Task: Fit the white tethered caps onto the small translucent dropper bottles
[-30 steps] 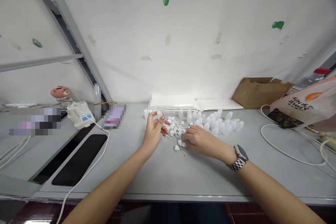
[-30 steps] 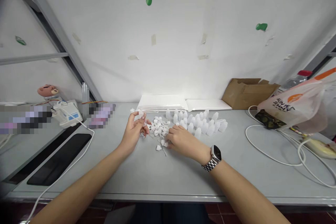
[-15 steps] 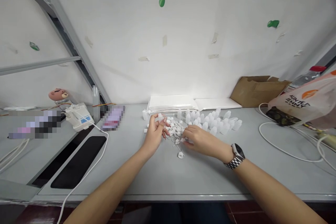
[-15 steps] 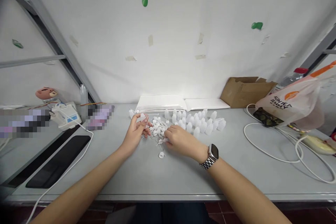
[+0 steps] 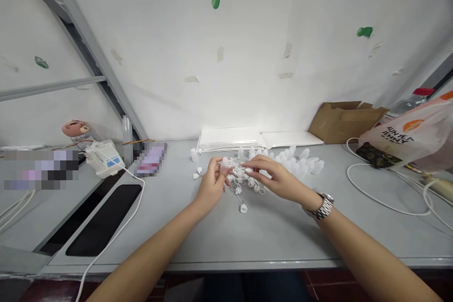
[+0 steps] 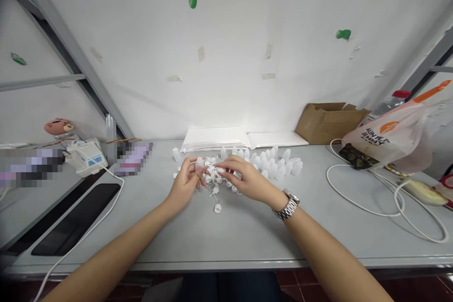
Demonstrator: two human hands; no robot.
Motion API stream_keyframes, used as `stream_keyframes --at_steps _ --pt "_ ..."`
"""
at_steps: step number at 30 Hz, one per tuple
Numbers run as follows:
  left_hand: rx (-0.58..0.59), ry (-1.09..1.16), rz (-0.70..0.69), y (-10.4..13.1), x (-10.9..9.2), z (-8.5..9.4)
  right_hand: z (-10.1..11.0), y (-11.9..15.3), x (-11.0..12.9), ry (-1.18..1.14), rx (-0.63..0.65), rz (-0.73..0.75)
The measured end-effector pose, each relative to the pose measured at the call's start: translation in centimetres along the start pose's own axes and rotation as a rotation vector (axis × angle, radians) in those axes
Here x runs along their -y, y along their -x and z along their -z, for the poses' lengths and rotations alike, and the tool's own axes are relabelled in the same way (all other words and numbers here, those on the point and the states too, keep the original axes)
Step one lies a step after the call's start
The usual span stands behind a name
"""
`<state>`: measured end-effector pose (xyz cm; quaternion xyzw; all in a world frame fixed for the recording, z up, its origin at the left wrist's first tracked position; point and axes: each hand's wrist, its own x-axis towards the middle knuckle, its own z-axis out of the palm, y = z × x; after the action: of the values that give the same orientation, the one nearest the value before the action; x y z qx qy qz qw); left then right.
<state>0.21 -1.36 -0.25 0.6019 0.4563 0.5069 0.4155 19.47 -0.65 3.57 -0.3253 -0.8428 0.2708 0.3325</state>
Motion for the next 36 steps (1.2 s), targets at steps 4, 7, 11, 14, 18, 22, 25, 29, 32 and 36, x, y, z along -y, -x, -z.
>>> stream_keyframes --at_steps 4,7,11,14,18,22,25,29,32,36 --pt "0.109 -0.034 -0.038 0.5 -0.1 -0.2 0.1 -0.1 0.1 -0.293 -0.127 -0.076" --pt "0.177 -0.032 -0.03 0.8 -0.4 -0.3 -0.3 -0.2 0.0 -0.468 -0.209 -0.099" --pt "0.169 -0.046 -0.04 1.3 -0.7 -0.4 -1.0 -0.3 -0.1 -0.511 -0.239 -0.155" --pt "0.13 -0.089 -0.071 1.4 -0.4 -0.5 -1.4 -0.5 0.0 -0.543 -0.287 -0.189" --pt "0.119 -0.157 -0.099 1.4 0.4 -0.4 -1.8 -0.6 0.0 -0.599 -0.325 -0.214" --pt "0.157 -0.195 -0.117 1.6 0.7 -0.3 -1.9 -0.5 0.1 -0.556 -0.339 -0.246" --pt "0.158 -0.165 -0.103 1.9 0.4 -0.4 -2.3 -0.3 0.1 -0.432 -0.362 -0.241" --pt "0.02 -0.084 -0.048 2.0 0.1 -1.7 -4.2 -0.4 -0.2 -0.371 -0.374 -0.259" --pt "-0.141 0.009 0.039 1.3 0.2 -2.9 -5.6 -0.6 -0.5 -0.341 -0.508 -0.24" --pt "-0.241 0.219 0.222 0.1 0.2 -3.3 -5.8 -0.8 -0.9 -0.336 -0.593 -0.226"
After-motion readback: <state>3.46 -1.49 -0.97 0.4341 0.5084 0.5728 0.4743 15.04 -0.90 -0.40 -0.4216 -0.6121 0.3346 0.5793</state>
